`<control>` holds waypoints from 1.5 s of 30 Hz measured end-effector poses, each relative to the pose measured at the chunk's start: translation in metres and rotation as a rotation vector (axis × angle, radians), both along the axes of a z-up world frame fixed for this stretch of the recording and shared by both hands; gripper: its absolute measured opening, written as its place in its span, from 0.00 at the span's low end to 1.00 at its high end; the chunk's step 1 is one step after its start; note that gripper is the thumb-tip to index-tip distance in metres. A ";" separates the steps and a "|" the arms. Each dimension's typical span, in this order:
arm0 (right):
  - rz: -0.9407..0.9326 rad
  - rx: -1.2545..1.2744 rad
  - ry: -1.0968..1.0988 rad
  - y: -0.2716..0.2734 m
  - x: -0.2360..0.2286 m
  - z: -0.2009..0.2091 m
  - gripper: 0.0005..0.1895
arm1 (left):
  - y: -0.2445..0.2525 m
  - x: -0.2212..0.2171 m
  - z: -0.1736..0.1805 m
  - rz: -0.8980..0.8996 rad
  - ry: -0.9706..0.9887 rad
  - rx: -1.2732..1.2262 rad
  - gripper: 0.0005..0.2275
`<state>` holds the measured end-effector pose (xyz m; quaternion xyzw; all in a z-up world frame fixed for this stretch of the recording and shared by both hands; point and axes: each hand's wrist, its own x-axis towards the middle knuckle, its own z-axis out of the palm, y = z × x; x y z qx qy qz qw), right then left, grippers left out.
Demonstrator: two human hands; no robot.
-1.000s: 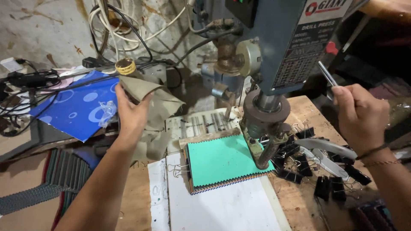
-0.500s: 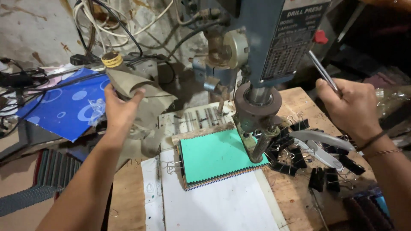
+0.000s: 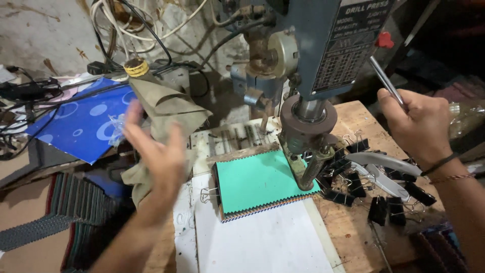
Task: Using a manual drill press to punch holes into stacks of fabric or paper samples.
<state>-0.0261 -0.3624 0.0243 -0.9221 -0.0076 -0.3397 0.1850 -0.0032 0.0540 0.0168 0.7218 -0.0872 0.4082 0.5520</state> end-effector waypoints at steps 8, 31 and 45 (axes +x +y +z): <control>0.024 0.044 -0.038 -0.002 0.007 -0.007 0.32 | -0.049 -0.067 -0.041 -0.396 0.275 0.749 0.24; 0.129 0.151 -0.121 -0.006 0.021 -0.018 0.29 | -0.039 -0.071 -0.093 -0.172 0.382 1.007 0.29; 0.106 0.101 -0.190 -0.009 0.030 -0.029 0.29 | -0.172 -0.133 0.058 -0.771 0.425 0.667 0.26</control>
